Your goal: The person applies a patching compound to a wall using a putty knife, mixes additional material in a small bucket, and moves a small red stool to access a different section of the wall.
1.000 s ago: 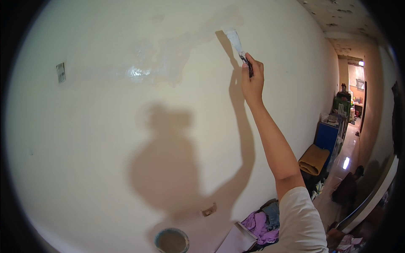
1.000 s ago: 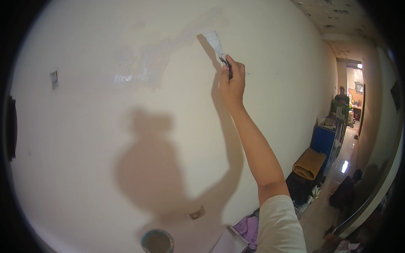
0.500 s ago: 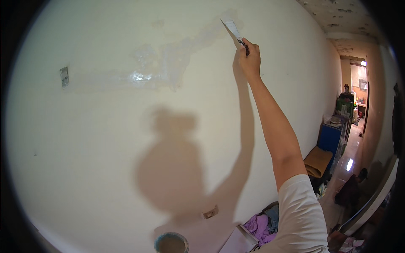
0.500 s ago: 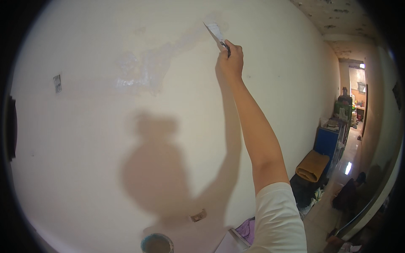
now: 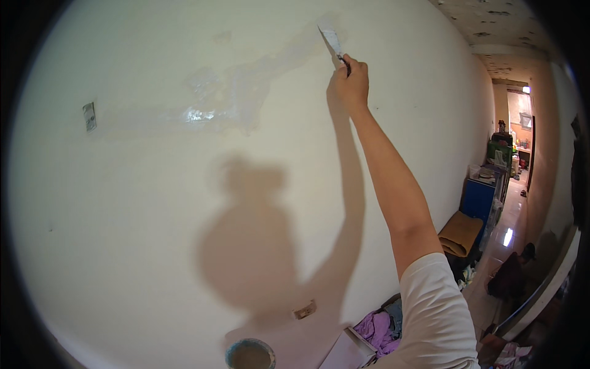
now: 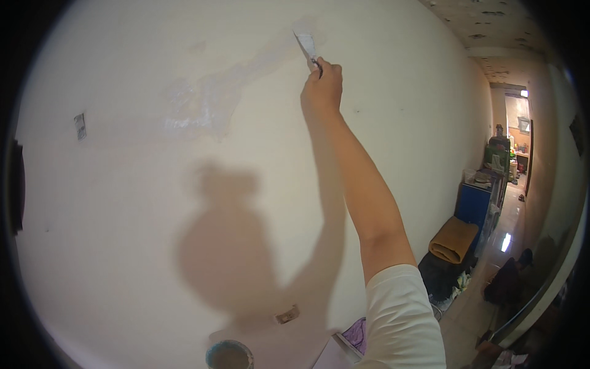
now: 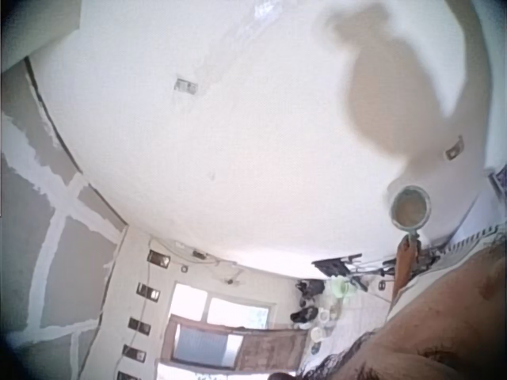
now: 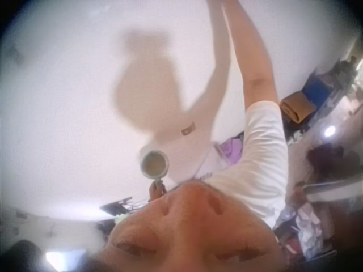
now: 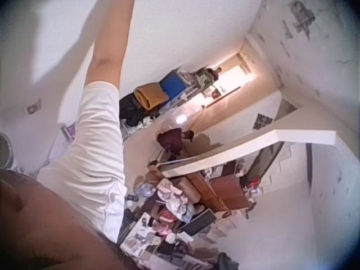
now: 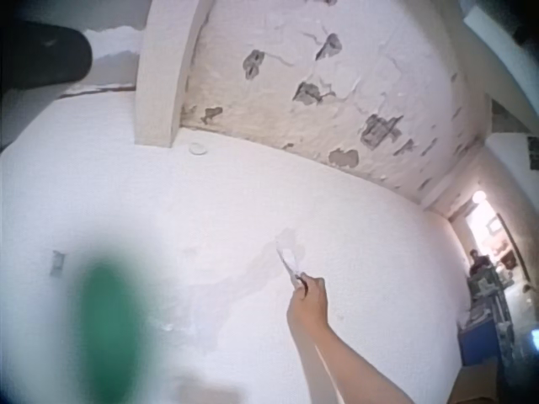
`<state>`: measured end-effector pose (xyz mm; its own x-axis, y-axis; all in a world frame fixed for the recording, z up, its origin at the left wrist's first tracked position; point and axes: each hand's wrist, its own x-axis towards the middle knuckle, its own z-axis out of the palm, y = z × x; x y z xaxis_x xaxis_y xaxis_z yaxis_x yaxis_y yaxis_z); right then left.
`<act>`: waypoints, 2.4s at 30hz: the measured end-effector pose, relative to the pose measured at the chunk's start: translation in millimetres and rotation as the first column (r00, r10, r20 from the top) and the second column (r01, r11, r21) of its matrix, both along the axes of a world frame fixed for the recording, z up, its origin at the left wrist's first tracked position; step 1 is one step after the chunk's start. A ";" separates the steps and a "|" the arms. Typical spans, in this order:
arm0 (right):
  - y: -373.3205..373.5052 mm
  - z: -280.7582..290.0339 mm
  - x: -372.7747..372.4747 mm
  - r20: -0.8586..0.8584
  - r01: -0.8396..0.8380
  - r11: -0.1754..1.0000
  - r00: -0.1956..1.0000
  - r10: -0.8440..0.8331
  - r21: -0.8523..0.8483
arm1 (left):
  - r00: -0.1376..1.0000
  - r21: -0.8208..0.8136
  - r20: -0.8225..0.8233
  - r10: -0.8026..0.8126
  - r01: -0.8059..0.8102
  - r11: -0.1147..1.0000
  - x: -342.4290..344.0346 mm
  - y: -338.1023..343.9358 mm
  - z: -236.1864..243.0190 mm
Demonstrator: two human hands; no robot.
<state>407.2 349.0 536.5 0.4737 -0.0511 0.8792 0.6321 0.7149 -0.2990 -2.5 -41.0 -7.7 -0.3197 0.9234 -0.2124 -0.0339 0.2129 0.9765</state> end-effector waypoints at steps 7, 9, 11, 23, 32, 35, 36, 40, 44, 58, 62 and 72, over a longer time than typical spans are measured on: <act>-22.6 -28.2 -23.8 0.061 -0.042 0.998 0.997 0.045 -0.052 | 1.000 0.017 0.014 -0.022 0.022 1.000 -4.7 -0.5 -12.4; -29.8 -8.9 -18.9 0.022 -0.044 0.998 0.999 0.045 -0.042 | 1.000 0.015 0.005 -0.022 0.022 1.000 -4.4 -2.2 -8.4; -27.6 17.3 -6.9 -0.011 -0.014 0.999 1.000 0.014 -0.033 | 0.999 0.024 -0.011 -0.031 0.031 0.999 1.2 -1.9 2.2; -36.3 -20.9 -39.2 0.083 0.002 0.994 0.997 0.007 -0.109 | 1.000 0.022 -0.001 -0.029 0.029 0.999 -2.2 -7.2 0.6; -43.7 37.2 -8.7 0.062 0.107 0.973 0.993 -0.096 -0.207 | 0.994 0.028 0.095 -0.053 0.050 0.998 5.6 -3.2 18.3; -47.1 13.4 -36.5 0.109 0.094 0.964 0.992 -0.068 -0.249 | 0.994 0.013 0.105 -0.019 0.017 1.000 4.8 -2.1 3.5; -53.8 -1.9 -51.2 0.129 0.083 0.966 0.990 -0.052 -0.246 | 0.995 0.002 0.102 -0.021 0.021 1.000 7.4 -3.6 8.4; -76.5 -40.3 -71.5 0.130 -0.035 0.980 0.990 0.061 -0.198 | 0.997 -0.017 0.072 -0.041 0.043 0.999 13.3 -10.1 29.4; -80.6 -11.5 -48.2 0.068 0.087 0.984 0.995 -0.077 -0.158 | 0.995 -0.014 0.094 -0.029 0.031 0.999 13.5 -13.6 30.3; -98.6 -54.4 -92.0 0.248 0.047 0.976 0.969 0.007 -0.213 | 0.965 0.046 -0.243 -0.098 0.112 0.993 5.4 -3.5 13.6; -105.5 -63.4 -101.4 0.189 -0.047 0.982 0.979 0.082 -0.184 | 0.989 0.044 -0.127 -0.076 0.083 0.996 3.9 -0.7 4.8; -112.1 -104.7 -130.9 0.248 -0.094 0.969 0.957 0.152 -0.230 | 0.995 -0.009 -0.069 -0.074 0.074 0.997 7.3 -7.1 12.9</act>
<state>276.3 236.9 431.8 0.2164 0.1950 0.9566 0.6197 0.7298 -0.2889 4.8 -48.2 5.3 -0.2647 0.9438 -0.1979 0.0499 0.2183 0.9746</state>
